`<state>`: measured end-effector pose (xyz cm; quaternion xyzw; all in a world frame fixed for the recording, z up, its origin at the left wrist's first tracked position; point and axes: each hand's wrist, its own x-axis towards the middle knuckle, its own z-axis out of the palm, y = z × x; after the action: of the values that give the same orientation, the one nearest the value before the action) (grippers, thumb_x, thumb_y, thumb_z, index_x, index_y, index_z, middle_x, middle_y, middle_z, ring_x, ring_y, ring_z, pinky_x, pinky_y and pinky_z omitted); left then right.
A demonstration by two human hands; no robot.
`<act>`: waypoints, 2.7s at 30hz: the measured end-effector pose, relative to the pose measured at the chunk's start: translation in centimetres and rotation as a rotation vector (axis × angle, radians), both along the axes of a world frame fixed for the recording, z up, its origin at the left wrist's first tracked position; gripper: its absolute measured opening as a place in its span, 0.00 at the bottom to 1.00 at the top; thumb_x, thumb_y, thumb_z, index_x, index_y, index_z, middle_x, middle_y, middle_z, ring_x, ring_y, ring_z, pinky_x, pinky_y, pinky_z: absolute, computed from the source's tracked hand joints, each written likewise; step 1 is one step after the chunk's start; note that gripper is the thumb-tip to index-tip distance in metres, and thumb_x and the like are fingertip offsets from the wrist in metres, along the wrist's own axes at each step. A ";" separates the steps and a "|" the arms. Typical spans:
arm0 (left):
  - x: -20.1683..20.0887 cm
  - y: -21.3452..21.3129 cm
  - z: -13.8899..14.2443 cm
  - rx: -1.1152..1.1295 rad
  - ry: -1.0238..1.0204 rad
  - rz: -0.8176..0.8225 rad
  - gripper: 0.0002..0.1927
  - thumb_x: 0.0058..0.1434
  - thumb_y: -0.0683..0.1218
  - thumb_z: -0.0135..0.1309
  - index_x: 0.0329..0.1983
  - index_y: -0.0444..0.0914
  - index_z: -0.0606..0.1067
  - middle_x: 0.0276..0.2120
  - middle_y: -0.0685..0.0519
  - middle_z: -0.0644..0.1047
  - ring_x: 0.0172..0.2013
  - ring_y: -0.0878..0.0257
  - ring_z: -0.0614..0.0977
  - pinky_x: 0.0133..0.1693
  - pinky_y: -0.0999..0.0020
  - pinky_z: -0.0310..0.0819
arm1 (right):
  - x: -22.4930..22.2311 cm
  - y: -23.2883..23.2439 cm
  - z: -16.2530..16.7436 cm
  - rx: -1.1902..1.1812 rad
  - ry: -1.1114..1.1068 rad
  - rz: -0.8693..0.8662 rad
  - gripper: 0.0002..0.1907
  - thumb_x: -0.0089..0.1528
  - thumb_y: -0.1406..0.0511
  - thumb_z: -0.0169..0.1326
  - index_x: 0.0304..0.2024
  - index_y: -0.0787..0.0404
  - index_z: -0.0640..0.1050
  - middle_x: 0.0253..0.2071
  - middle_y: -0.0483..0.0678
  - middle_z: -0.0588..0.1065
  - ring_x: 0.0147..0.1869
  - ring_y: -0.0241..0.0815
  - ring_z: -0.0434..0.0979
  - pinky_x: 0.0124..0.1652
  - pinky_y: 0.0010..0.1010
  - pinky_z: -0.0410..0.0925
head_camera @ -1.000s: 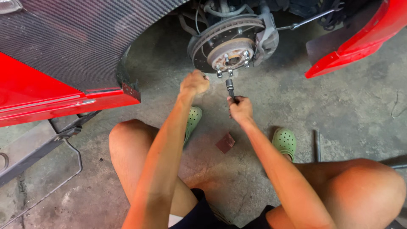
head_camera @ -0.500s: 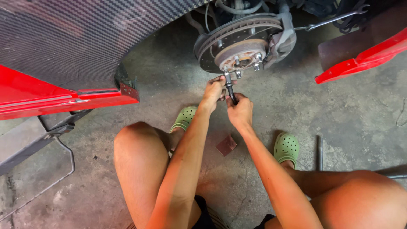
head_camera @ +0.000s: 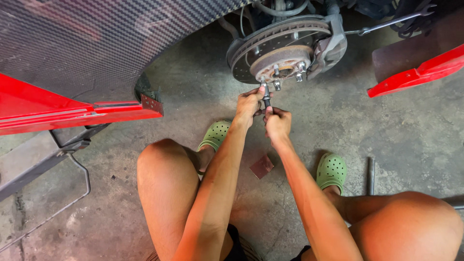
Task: The person sits on the floor beside a red car with a wheel removed and uses a socket wrench on the wheel hub bolts. They then handle sockets and use a sheet of sandpaper to sand a metal socket and a lug nut by hand, rubbing the parts repeatedly before fitting the nut back onto the hub.
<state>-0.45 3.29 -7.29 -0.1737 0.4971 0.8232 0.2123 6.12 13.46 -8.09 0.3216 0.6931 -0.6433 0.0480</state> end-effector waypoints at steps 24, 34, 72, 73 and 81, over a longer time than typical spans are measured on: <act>1.5 -1.4 -0.9 -0.143 0.009 -0.005 0.16 0.62 0.52 0.61 0.47 0.38 0.83 0.35 0.55 0.85 0.23 0.70 0.77 0.21 0.71 0.62 | 0.0 -0.9 -2.4 -0.175 -0.080 0.009 0.17 0.70 0.57 0.45 0.35 0.63 0.73 0.19 0.42 0.65 0.19 0.34 0.58 0.17 0.30 0.50; 2.2 -2.2 0.0 -0.276 -0.019 0.048 0.18 0.54 0.54 0.66 0.42 0.38 0.84 0.30 0.53 0.82 0.23 0.61 0.80 0.23 0.66 0.64 | 1.1 0.6 -2.0 -0.832 -0.086 0.156 0.16 0.73 0.55 0.41 0.41 0.60 0.70 0.23 0.37 0.58 0.22 0.28 0.50 0.20 0.23 0.47; 2.1 -2.5 -0.9 -0.117 0.134 -0.131 0.12 0.66 0.44 0.51 0.47 0.37 0.81 0.37 0.51 0.85 0.16 0.73 0.64 0.19 0.73 0.54 | 3.8 0.4 -0.4 -0.548 -0.066 0.135 0.20 0.68 0.54 0.44 0.45 0.61 0.79 0.30 0.49 0.78 0.24 0.37 0.75 0.24 0.28 0.70; 2.1 -2.6 -0.8 -0.082 0.112 -0.136 0.12 0.67 0.44 0.49 0.48 0.38 0.80 0.37 0.51 0.85 0.15 0.74 0.62 0.18 0.73 0.53 | 4.2 0.8 -0.4 -0.643 -0.072 0.176 0.21 0.68 0.55 0.44 0.46 0.63 0.79 0.31 0.48 0.78 0.26 0.36 0.76 0.25 0.27 0.70; 2.9 -3.2 -0.8 -0.093 0.024 -0.185 0.14 0.72 0.49 0.55 0.48 0.32 0.74 0.36 0.51 0.79 0.15 0.72 0.59 0.19 0.74 0.51 | 5.0 1.1 -2.1 -0.226 0.093 0.264 0.15 0.67 0.66 0.58 0.48 0.75 0.76 0.36 0.51 0.78 0.34 0.38 0.76 0.30 0.31 0.67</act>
<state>2.41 0.08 -8.13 -0.1271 0.5512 0.7781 0.2731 11.13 14.59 -10.24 0.1902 0.6542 -0.7193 0.1356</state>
